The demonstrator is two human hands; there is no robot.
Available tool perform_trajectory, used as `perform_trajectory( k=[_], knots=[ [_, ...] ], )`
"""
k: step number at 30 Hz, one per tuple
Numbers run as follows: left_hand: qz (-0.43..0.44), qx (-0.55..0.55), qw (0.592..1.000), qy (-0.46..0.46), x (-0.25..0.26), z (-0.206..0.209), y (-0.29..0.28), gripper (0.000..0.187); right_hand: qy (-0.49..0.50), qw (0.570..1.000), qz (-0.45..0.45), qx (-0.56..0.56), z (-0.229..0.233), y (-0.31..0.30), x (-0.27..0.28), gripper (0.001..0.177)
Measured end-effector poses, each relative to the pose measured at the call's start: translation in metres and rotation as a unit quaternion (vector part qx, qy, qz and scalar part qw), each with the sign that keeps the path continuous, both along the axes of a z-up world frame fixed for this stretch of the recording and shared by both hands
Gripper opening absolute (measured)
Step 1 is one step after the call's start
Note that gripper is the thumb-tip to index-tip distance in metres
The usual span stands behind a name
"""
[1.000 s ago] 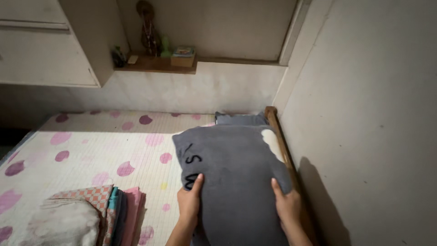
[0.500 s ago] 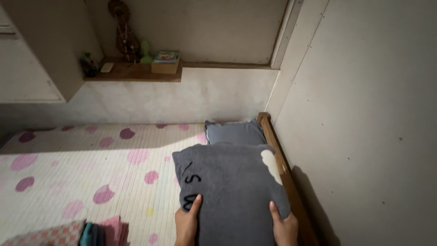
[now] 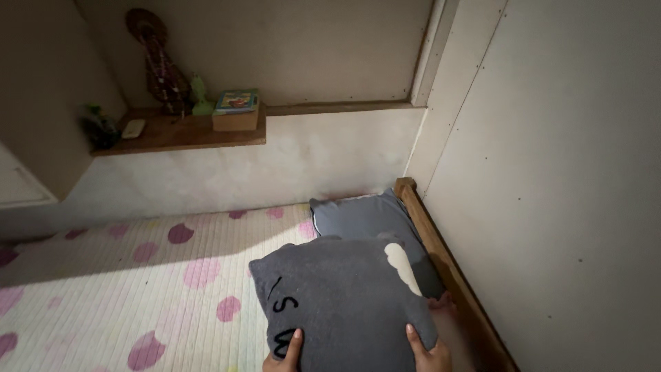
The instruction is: The person arranges bedding on a single bed in a bedroom. They place a pink pillow at the head of the bed, then add a gray pillow with a swan design. Next, they fold and stack several blankets and towels on the bed, smoothing each item by hand.
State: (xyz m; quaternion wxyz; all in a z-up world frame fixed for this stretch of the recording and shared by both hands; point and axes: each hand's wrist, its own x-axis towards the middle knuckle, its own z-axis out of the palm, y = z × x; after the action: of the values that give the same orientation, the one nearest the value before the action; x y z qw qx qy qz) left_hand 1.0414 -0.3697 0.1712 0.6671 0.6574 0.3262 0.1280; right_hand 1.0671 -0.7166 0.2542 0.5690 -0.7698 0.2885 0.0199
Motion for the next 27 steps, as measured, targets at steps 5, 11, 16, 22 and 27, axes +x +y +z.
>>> perform_trajectory(
  k=[5,11,16,22,27],
  knots=[
    [-0.095,0.054,0.989,-0.096,0.029,-0.033,0.038,0.066,-0.06,0.998,-0.015,-0.008,0.007,0.032,0.004,0.066],
    [-0.05,-0.003,0.997,-0.059,0.03,-0.044,0.05,0.061,-0.026,0.998,-0.045,-0.023,0.02,0.063,0.003,0.06],
    [-0.067,0.003,0.995,-0.069,0.041,-0.044,0.065,0.062,-0.071,0.995,-0.057,-0.048,0.028,0.079,0.0,0.056],
    [-0.118,0.018,0.99,-0.072,0.064,-0.051,0.08,0.067,-0.131,0.989,-0.047,-0.051,0.031,0.087,0.003,0.053],
    [-0.104,0.037,0.991,-0.07,0.049,-0.051,0.085,0.063,-0.114,0.991,-0.039,-0.049,0.02,0.093,0.005,0.05]
  ],
)
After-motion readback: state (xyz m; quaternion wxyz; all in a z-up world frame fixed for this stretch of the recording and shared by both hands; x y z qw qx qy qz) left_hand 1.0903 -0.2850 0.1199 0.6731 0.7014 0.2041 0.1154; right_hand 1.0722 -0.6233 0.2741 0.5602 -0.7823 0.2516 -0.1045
